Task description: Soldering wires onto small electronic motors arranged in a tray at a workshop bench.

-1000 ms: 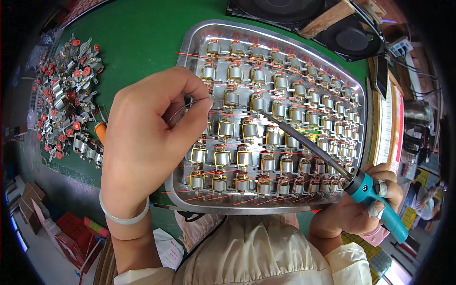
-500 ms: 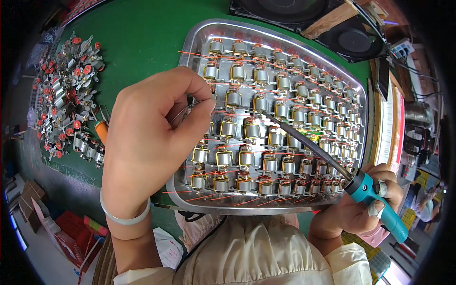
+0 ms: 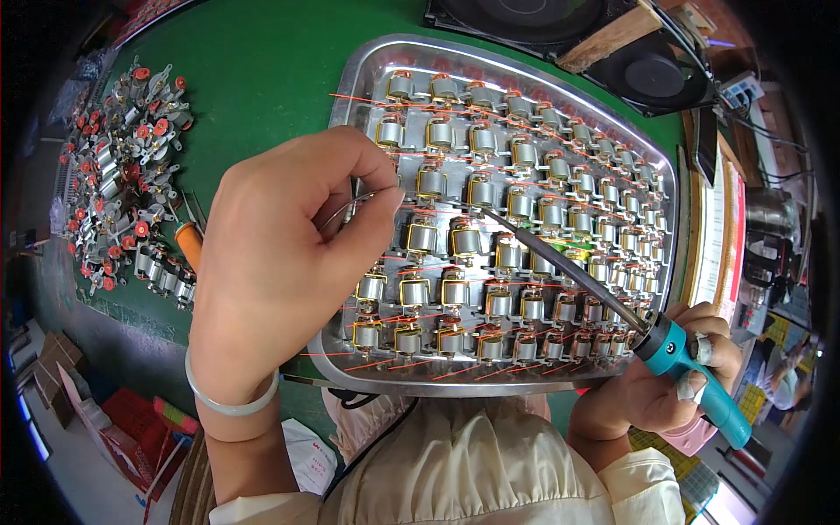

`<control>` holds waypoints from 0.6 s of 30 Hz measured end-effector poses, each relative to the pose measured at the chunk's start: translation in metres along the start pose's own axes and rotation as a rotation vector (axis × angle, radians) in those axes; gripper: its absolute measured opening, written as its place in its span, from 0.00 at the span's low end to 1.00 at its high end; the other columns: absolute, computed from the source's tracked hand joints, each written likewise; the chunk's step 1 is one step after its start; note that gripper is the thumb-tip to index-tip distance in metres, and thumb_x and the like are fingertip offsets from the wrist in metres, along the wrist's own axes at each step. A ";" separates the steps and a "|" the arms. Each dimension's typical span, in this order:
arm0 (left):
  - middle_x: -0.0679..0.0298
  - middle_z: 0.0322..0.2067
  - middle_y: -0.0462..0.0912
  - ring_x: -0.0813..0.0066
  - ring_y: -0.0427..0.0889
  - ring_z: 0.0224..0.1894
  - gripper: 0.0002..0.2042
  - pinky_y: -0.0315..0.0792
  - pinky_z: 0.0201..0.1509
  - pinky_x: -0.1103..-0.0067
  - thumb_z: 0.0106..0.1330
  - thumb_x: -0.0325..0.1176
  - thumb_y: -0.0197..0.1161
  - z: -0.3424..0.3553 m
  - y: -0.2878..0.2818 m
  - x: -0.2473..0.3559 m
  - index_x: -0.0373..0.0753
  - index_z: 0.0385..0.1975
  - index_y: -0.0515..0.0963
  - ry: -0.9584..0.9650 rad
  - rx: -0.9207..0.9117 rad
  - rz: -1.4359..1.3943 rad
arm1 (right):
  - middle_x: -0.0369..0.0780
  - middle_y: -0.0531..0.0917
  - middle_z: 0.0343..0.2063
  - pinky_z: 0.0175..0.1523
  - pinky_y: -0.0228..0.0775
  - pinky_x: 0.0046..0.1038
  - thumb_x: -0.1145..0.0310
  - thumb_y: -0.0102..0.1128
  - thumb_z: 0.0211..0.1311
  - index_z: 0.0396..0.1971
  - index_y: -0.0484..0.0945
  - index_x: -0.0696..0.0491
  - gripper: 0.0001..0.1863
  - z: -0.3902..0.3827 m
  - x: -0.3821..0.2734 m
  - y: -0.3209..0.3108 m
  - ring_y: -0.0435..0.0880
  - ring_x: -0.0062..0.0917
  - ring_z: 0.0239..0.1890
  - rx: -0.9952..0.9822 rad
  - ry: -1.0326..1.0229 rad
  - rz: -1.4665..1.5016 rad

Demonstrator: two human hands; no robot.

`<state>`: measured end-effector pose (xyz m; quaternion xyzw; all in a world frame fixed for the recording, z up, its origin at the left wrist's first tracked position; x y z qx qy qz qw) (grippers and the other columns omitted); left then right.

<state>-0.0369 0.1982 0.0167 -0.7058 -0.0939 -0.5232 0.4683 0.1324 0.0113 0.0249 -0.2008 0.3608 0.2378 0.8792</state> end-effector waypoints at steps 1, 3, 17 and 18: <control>0.76 0.11 0.60 0.93 0.52 0.14 0.02 0.44 0.16 0.90 0.46 0.23 0.56 0.000 0.000 -0.001 0.34 0.19 0.70 0.005 0.004 -0.007 | 0.40 0.62 0.14 0.24 0.52 0.20 0.61 0.47 0.44 0.22 0.63 0.58 0.14 0.000 0.000 0.000 0.58 0.22 0.18 -0.006 0.000 0.002; 0.76 0.11 0.60 0.93 0.52 0.14 0.03 0.44 0.16 0.90 0.46 0.23 0.56 0.001 0.000 -0.002 0.34 0.19 0.70 0.012 0.006 -0.017 | 0.40 0.62 0.14 0.23 0.51 0.21 0.61 0.47 0.44 0.22 0.63 0.58 0.14 0.000 0.000 0.000 0.58 0.22 0.18 -0.010 0.000 0.001; 0.76 0.11 0.60 0.92 0.53 0.14 0.03 0.45 0.16 0.90 0.45 0.23 0.57 0.001 -0.003 -0.002 0.34 0.19 0.70 0.009 0.021 -0.032 | 0.39 0.62 0.14 0.25 0.49 0.23 0.60 0.47 0.43 0.21 0.63 0.57 0.14 -0.001 -0.002 0.002 0.58 0.23 0.19 0.086 0.050 -0.007; 0.76 0.11 0.60 0.92 0.53 0.14 0.03 0.45 0.16 0.90 0.45 0.23 0.57 0.001 -0.002 -0.003 0.34 0.19 0.70 0.008 0.021 -0.032 | 0.39 0.62 0.14 0.25 0.49 0.23 0.60 0.47 0.43 0.21 0.63 0.57 0.14 -0.001 -0.002 0.001 0.58 0.23 0.19 0.085 0.050 -0.007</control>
Point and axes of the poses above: each hand's wrist, its own z-axis towards the middle knuckle, its own y-axis out of the palm, x = y × z, the point moved 1 cm from there along z, towards the middle knuckle
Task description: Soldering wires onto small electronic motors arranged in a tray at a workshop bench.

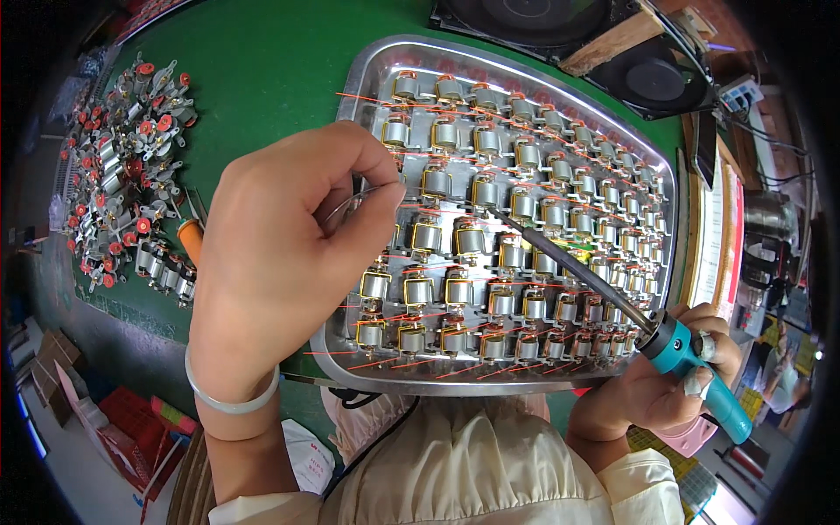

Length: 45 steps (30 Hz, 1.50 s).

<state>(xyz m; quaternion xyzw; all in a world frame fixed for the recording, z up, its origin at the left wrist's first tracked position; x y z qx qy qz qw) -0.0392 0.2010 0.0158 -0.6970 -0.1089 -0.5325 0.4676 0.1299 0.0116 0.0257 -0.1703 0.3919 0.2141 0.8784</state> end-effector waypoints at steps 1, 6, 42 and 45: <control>0.76 0.11 0.60 0.92 0.53 0.14 0.03 0.45 0.16 0.90 0.45 0.23 0.57 0.000 0.000 0.000 0.34 0.19 0.70 0.027 -0.002 0.025 | 0.39 0.62 0.13 0.25 0.49 0.23 0.60 0.47 0.43 0.21 0.63 0.57 0.14 0.000 0.000 -0.001 0.58 0.23 0.19 -0.012 0.004 -0.002; 0.76 0.10 0.60 0.92 0.53 0.14 0.03 0.45 0.16 0.90 0.45 0.23 0.57 -0.001 0.001 0.000 0.34 0.19 0.70 0.038 -0.011 0.024 | 0.39 0.63 0.14 0.26 0.50 0.23 0.61 0.47 0.43 0.21 0.64 0.57 0.14 0.000 0.001 -0.002 0.58 0.23 0.19 -0.034 0.001 -0.002; 0.76 0.10 0.58 0.92 0.51 0.14 0.03 0.44 0.16 0.89 0.45 0.23 0.56 -0.001 -0.005 -0.001 0.35 0.19 0.70 0.028 0.021 0.026 | 0.38 0.64 0.16 0.20 0.55 0.20 0.58 0.49 0.48 0.22 0.62 0.56 0.15 -0.001 0.002 -0.002 0.61 0.22 0.18 -0.015 -0.015 -0.004; 0.77 0.12 0.58 0.92 0.51 0.15 0.02 0.44 0.17 0.90 0.46 0.23 0.56 -0.002 -0.015 0.006 0.35 0.19 0.70 0.025 0.071 0.082 | 0.39 0.64 0.17 0.21 0.55 0.19 0.59 0.47 0.49 0.25 0.64 0.57 0.15 0.001 0.000 -0.003 0.62 0.22 0.19 0.077 0.006 0.050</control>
Point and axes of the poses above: each hand's wrist, its own z-axis towards the middle knuckle, its own y-axis out of the palm, x = y × z, the point moved 1 cm from there along z, towards the middle knuckle
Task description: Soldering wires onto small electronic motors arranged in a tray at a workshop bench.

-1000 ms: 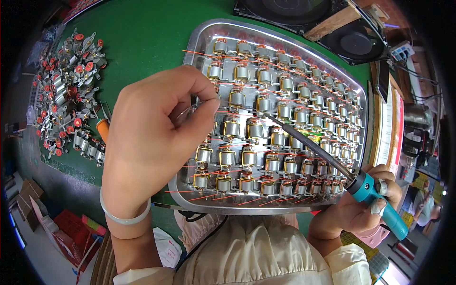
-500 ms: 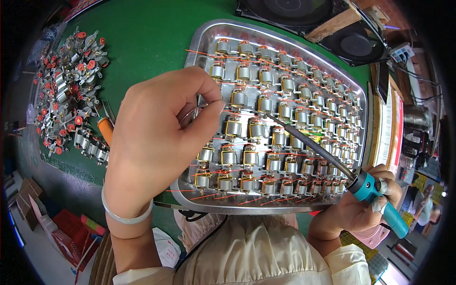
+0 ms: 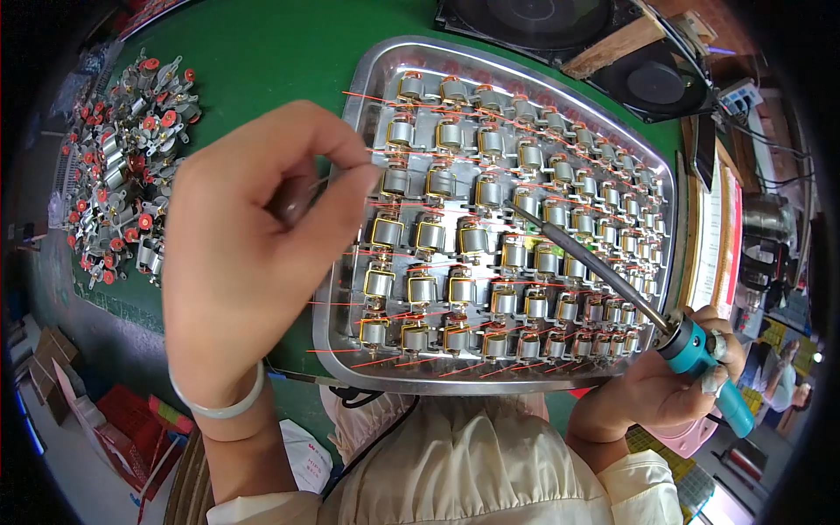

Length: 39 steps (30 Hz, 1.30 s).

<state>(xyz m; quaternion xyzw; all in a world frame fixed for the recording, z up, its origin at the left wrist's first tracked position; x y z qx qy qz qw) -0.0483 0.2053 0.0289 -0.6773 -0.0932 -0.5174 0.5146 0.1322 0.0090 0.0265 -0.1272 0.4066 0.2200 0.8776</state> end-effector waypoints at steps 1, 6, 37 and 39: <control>0.77 0.12 0.58 0.92 0.52 0.16 0.02 0.44 0.18 0.91 0.46 0.23 0.56 -0.002 -0.005 0.000 0.35 0.19 0.70 -0.018 0.018 -0.018 | 0.39 0.64 0.17 0.21 0.55 0.19 0.59 0.47 0.49 0.25 0.64 0.57 0.15 0.001 0.000 0.001 0.62 0.22 0.19 0.000 0.000 0.002; 0.78 0.13 0.57 0.92 0.52 0.17 0.03 0.44 0.19 0.91 0.48 0.24 0.56 0.000 -0.019 -0.003 0.35 0.20 0.70 -0.092 0.006 0.049 | 0.41 0.67 0.20 0.28 0.63 0.22 0.60 0.46 0.50 0.27 0.65 0.58 0.15 0.001 0.001 -0.001 0.66 0.24 0.21 0.108 0.094 -0.018; 0.74 0.08 0.54 0.91 0.50 0.12 0.03 0.44 0.15 0.87 0.44 0.24 0.57 0.001 -0.003 -0.024 0.34 0.18 0.70 0.067 -0.050 0.009 | 0.41 0.69 0.24 0.32 0.68 0.21 0.63 0.49 0.50 0.28 0.68 0.61 0.15 -0.008 0.007 0.009 0.70 0.20 0.26 0.031 0.243 0.003; 0.74 0.07 0.54 0.91 0.50 0.12 0.03 0.44 0.15 0.87 0.44 0.24 0.57 0.001 -0.004 -0.023 0.34 0.18 0.70 0.062 -0.053 -0.001 | 0.41 0.69 0.24 0.32 0.68 0.21 0.63 0.50 0.50 0.28 0.68 0.61 0.15 -0.008 0.006 0.010 0.70 0.20 0.25 0.043 0.242 -0.005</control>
Point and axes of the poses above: each hand's wrist, its own z-axis towards the middle knuckle, its own y-axis out of the palm, x = y × z, the point moved 1 cm from there along z, towards the middle knuckle
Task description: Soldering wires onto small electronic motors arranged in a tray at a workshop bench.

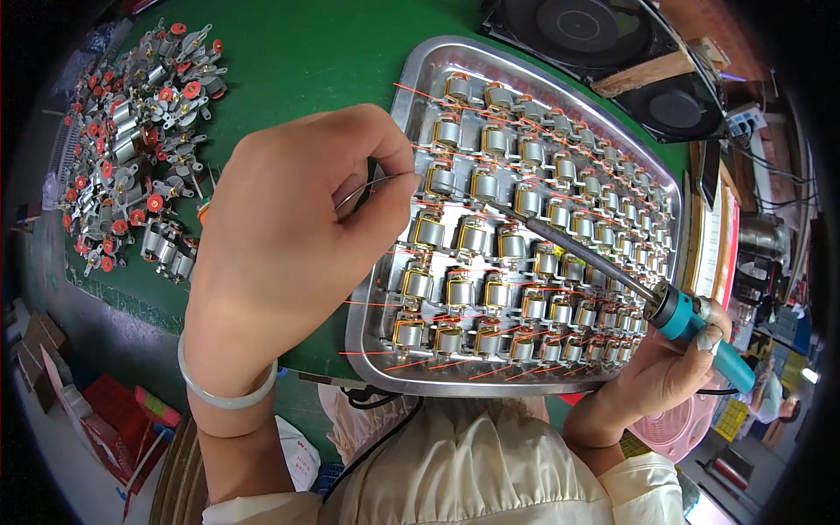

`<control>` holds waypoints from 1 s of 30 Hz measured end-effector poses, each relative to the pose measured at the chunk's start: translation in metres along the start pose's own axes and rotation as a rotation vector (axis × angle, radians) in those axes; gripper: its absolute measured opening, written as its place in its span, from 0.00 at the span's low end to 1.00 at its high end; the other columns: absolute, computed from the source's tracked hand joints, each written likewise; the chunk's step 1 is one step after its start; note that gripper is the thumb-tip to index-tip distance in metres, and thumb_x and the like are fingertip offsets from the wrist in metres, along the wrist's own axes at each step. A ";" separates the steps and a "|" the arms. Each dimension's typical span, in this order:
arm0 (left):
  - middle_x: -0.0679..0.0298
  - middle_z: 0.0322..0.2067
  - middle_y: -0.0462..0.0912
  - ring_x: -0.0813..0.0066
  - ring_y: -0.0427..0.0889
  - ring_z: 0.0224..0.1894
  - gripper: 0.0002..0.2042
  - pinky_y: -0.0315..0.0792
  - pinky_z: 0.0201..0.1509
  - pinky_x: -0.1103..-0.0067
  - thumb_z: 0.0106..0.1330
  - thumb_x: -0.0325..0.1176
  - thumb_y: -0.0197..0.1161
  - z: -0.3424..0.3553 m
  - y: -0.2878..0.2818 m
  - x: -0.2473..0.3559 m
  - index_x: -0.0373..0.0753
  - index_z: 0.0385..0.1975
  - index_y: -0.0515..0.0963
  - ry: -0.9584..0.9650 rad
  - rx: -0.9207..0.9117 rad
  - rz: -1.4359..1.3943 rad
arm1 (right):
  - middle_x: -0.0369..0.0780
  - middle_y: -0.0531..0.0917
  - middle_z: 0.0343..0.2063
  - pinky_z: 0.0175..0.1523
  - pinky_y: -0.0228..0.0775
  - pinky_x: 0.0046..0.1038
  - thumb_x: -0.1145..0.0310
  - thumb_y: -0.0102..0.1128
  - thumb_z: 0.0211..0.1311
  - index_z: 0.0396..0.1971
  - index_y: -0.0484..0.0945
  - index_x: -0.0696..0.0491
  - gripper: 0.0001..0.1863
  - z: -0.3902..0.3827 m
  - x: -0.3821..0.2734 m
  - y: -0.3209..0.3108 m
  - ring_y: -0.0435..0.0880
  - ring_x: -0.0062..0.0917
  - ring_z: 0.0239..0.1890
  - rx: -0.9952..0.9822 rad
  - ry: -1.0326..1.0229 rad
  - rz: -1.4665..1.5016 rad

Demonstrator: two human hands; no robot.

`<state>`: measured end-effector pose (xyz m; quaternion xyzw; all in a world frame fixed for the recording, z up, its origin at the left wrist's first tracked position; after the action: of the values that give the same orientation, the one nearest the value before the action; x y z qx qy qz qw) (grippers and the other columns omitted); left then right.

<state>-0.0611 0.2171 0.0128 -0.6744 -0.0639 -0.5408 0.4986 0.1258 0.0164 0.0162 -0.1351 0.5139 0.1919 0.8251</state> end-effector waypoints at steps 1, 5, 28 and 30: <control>0.74 0.07 0.54 0.91 0.50 0.12 0.03 0.44 0.15 0.87 0.44 0.24 0.57 0.000 0.000 -0.001 0.34 0.18 0.70 0.000 0.000 -0.001 | 0.41 0.70 0.24 0.32 0.68 0.21 0.63 0.50 0.50 0.28 0.68 0.61 0.15 0.000 -0.001 0.001 0.71 0.20 0.26 -0.006 0.000 0.011; 0.75 0.07 0.54 0.91 0.50 0.12 0.03 0.43 0.15 0.88 0.44 0.24 0.57 0.000 0.002 -0.001 0.35 0.18 0.70 0.003 0.001 -0.028 | 0.42 0.70 0.25 0.32 0.69 0.22 0.63 0.50 0.50 0.28 0.68 0.61 0.14 0.000 0.000 0.001 0.71 0.21 0.26 -0.001 -0.016 -0.009; 0.76 0.08 0.56 0.92 0.50 0.12 0.03 0.43 0.14 0.88 0.44 0.22 0.57 -0.001 0.000 -0.002 0.34 0.18 0.70 -0.007 0.008 -0.028 | 0.40 0.69 0.26 0.40 0.65 0.27 0.63 0.49 0.50 0.27 0.68 0.60 0.13 -0.001 0.001 -0.003 0.70 0.24 0.29 -0.020 -0.014 0.027; 0.76 0.08 0.55 0.92 0.50 0.12 0.03 0.43 0.15 0.88 0.45 0.22 0.56 0.000 0.000 -0.002 0.34 0.18 0.70 0.005 -0.003 -0.009 | 0.40 0.69 0.26 0.40 0.65 0.27 0.63 0.49 0.49 0.27 0.68 0.60 0.13 -0.001 0.000 -0.002 0.71 0.24 0.30 -0.023 0.010 0.036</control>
<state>-0.0622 0.2178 0.0117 -0.6735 -0.0646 -0.5448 0.4954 0.1261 0.0138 0.0156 -0.1360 0.5180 0.2121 0.8175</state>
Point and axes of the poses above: each hand's wrist, its own z-axis towards the middle knuckle, its own y-axis out of the palm, x = y × z, the point moved 1 cm from there along z, towards the middle knuckle
